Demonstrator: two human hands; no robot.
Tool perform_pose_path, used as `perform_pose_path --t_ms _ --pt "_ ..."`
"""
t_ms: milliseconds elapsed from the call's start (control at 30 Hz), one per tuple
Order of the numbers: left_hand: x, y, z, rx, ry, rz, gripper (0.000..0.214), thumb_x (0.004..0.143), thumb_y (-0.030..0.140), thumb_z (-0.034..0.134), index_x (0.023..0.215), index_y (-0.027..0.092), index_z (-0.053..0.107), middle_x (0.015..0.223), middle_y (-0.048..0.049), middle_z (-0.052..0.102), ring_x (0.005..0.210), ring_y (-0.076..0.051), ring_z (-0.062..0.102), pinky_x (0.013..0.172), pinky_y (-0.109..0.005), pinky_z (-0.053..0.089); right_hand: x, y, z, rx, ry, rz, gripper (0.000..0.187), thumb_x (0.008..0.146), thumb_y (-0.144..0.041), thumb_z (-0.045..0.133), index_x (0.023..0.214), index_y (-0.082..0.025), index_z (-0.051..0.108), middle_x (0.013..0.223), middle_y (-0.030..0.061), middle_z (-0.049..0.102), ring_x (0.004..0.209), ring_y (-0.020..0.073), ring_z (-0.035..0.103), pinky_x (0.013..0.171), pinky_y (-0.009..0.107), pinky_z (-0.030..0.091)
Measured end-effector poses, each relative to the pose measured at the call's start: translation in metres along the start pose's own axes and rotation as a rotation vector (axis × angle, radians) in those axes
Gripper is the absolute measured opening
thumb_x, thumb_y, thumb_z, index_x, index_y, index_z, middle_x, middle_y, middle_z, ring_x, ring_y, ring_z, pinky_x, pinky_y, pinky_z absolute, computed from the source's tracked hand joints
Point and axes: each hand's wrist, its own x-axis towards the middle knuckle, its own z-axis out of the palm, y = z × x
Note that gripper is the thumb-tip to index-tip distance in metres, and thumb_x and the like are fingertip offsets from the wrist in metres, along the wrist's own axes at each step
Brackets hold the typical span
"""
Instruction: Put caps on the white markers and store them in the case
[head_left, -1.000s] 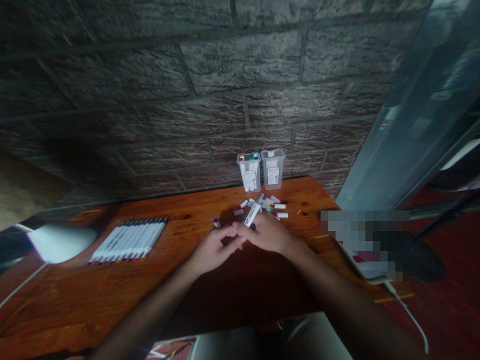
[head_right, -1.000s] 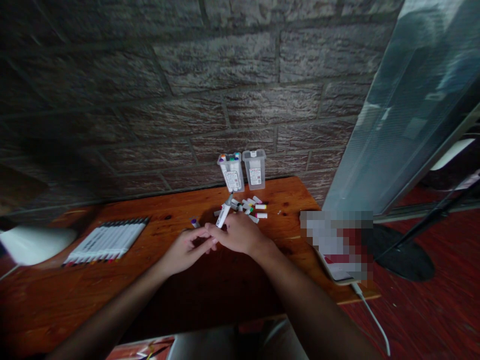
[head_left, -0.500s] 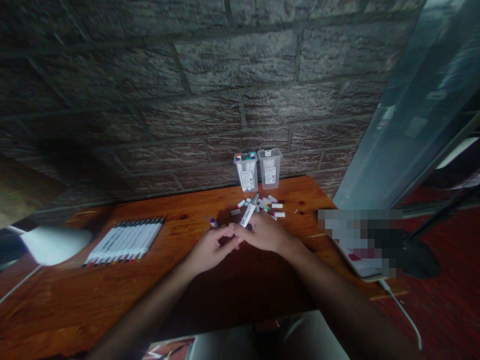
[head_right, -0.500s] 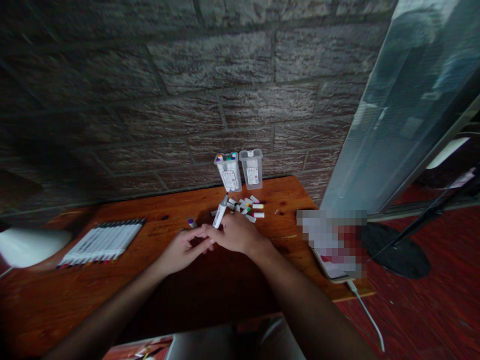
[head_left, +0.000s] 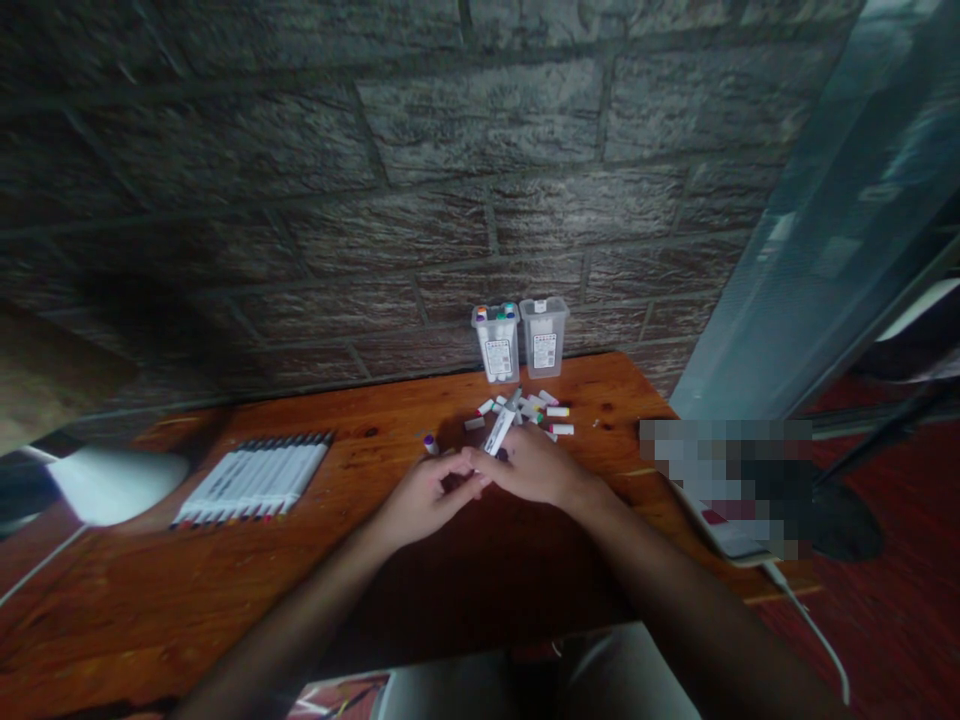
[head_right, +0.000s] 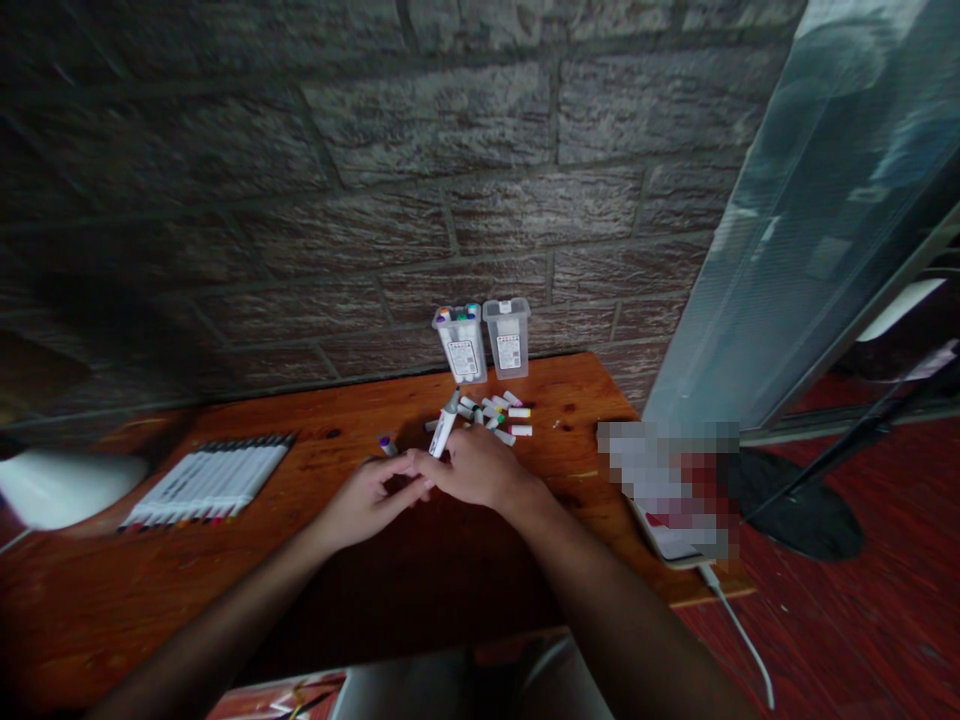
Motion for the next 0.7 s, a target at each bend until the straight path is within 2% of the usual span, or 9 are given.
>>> perform_pose_path --t_ms 167,367,433,533,700 --pt "0.0012 -0.0045 -0.0015 0.083 -0.061 0.025 0.018 0.09 0.029 0.059 0.086 0.015 0.068 0.08 -0.0037 0.07 0.072 -0.014 0.064 0.069 -0.024 0.048 -0.0025 -0.0012 0.0009 -0.074 -0.038 0.026 0.026 0.09 -0.038 0.057 0.077 -0.018 0.068 0.083 0.0062 0.071 0.082 0.0189 0.063 0.072 0.028 0.041" --pt "0.0005 0.0013 -0.0088 0.123 -0.137 0.06 0.014 0.09 0.027 0.059 0.091 0.018 0.069 0.086 -0.0022 0.072 0.076 -0.014 0.065 0.072 -0.024 0.049 -0.0061 -0.0083 0.0026 -0.098 -0.076 0.009 0.022 0.091 -0.036 0.057 0.087 -0.019 0.071 0.089 0.0075 0.072 0.09 0.0208 0.063 0.076 0.028 0.042" --pt "0.0 0.0012 -0.0094 0.134 -0.132 0.076 0.012 0.089 0.025 0.059 0.092 0.018 0.069 0.089 -0.0022 0.073 0.078 -0.014 0.065 0.074 -0.024 0.049 -0.0055 -0.009 0.0021 -0.082 -0.096 0.0 0.022 0.091 -0.035 0.057 0.088 -0.018 0.071 0.088 0.0069 0.072 0.09 0.02 0.063 0.076 0.027 0.042" --pt "-0.0003 -0.0026 -0.007 0.15 -0.102 0.075 0.012 0.089 0.025 0.059 0.088 0.017 0.068 0.082 -0.0017 0.072 0.073 -0.013 0.064 0.07 -0.023 0.048 -0.0037 -0.0065 0.0011 -0.023 -0.109 -0.01 0.023 0.091 -0.036 0.057 0.088 -0.018 0.071 0.087 0.0062 0.072 0.087 0.0186 0.063 0.075 0.026 0.042" --pt "0.0009 -0.0022 -0.0032 0.106 -0.01 0.053 0.017 0.088 0.03 0.061 0.084 0.015 0.069 0.076 -0.0019 0.07 0.067 -0.012 0.061 0.065 -0.021 0.047 -0.0009 0.0002 0.0012 0.068 -0.075 -0.015 0.023 0.09 -0.036 0.058 0.083 -0.019 0.072 0.082 0.0034 0.071 0.081 0.0169 0.063 0.071 0.025 0.042"
